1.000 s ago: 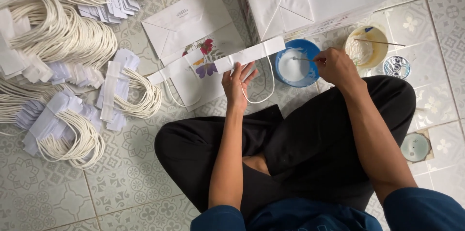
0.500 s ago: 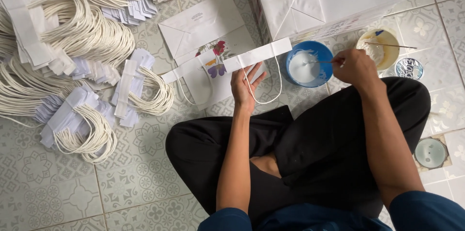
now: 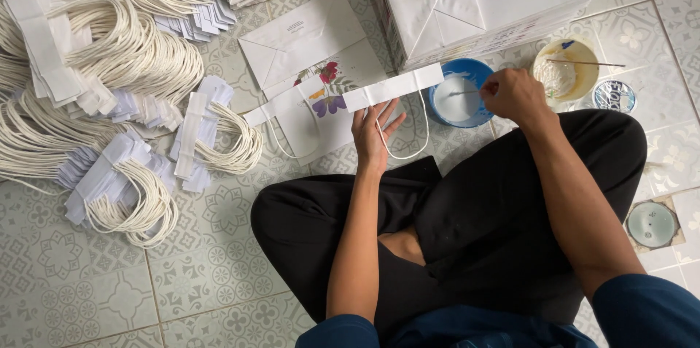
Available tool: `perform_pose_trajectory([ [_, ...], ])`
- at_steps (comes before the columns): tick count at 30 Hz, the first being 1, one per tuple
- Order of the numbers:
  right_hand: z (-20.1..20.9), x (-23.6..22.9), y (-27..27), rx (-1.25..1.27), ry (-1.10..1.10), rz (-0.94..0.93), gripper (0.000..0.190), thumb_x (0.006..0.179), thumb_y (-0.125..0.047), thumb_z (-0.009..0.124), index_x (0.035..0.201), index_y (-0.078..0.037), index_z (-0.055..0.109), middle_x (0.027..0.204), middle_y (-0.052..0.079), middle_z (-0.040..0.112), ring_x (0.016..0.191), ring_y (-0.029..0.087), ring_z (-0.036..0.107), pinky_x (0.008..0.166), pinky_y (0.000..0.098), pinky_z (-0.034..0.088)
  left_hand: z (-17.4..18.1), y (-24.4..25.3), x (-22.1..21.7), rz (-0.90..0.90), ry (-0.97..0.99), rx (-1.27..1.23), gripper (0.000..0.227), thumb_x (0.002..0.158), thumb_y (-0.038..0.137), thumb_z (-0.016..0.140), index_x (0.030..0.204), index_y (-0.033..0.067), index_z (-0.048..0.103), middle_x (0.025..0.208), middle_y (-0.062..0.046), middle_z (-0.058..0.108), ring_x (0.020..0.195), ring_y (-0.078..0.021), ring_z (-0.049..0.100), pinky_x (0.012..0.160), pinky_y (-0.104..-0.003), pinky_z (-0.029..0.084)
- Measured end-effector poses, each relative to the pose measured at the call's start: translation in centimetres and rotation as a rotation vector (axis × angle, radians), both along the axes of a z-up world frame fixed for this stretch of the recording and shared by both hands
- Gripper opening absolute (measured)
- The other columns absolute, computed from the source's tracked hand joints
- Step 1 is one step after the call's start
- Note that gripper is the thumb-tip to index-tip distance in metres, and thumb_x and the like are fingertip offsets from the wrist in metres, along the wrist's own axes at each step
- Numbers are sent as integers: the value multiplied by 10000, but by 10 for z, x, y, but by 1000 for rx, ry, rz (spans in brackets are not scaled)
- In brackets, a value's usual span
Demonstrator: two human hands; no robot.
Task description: Applying glue to paper strips and attaching them to paper bags to secure rope handles.
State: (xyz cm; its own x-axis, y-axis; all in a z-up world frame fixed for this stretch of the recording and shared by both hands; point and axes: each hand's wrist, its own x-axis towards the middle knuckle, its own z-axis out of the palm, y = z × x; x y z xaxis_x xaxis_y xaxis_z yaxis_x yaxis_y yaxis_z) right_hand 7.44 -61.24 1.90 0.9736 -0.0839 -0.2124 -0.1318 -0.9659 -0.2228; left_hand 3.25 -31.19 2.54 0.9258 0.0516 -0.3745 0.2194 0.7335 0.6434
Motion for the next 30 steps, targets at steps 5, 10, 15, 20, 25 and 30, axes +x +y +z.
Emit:
perform_pose_trajectory([
  [5,-8,-1,-5,-40,-10,10,231,873,-214,662,1014,-170,839,907,114,784,840,439,755,777,581,604,-6,1,-6,-17,-15,49,427,1114,143,407,1522,35,344,1355,-298,598,1290,-465,575,992,-570,594],
  [10,-14,0,-11,-53,-9,19,220,903,-232,668,1034,-180,837,924,125,785,846,451,754,766,595,603,-9,1,-11,-33,-62,128,465,1107,129,449,1540,20,317,1355,-310,593,1283,-457,582,1000,-551,596],
  [15,-9,-1,-8,-9,-5,37,227,907,-179,672,1060,-163,838,925,143,788,861,459,755,788,593,600,3,3,-14,-23,-34,110,459,1107,126,440,1532,-5,325,1361,-311,591,1289,-454,576,1015,-539,587],
  [20,-2,-4,-8,52,29,-8,240,877,-206,702,1070,-148,833,950,155,792,893,468,750,797,605,594,6,8,-18,2,-2,143,458,1100,139,461,1518,-10,351,1336,-297,617,1288,-429,591,1045,-533,566],
  [25,24,-10,-10,123,-4,-101,241,860,-239,727,1056,-151,837,932,145,774,879,454,740,797,568,583,6,8,-19,40,4,111,443,1092,124,470,1504,-11,377,1319,-311,627,1289,-437,586,1063,-544,549],
  [30,51,-12,-21,318,-34,-152,256,904,-178,816,1061,23,799,894,180,749,745,289,679,675,399,548,7,3,-16,-62,-8,48,419,1062,188,457,1443,16,430,1465,-279,540,1375,-350,546,1110,-462,520],
])
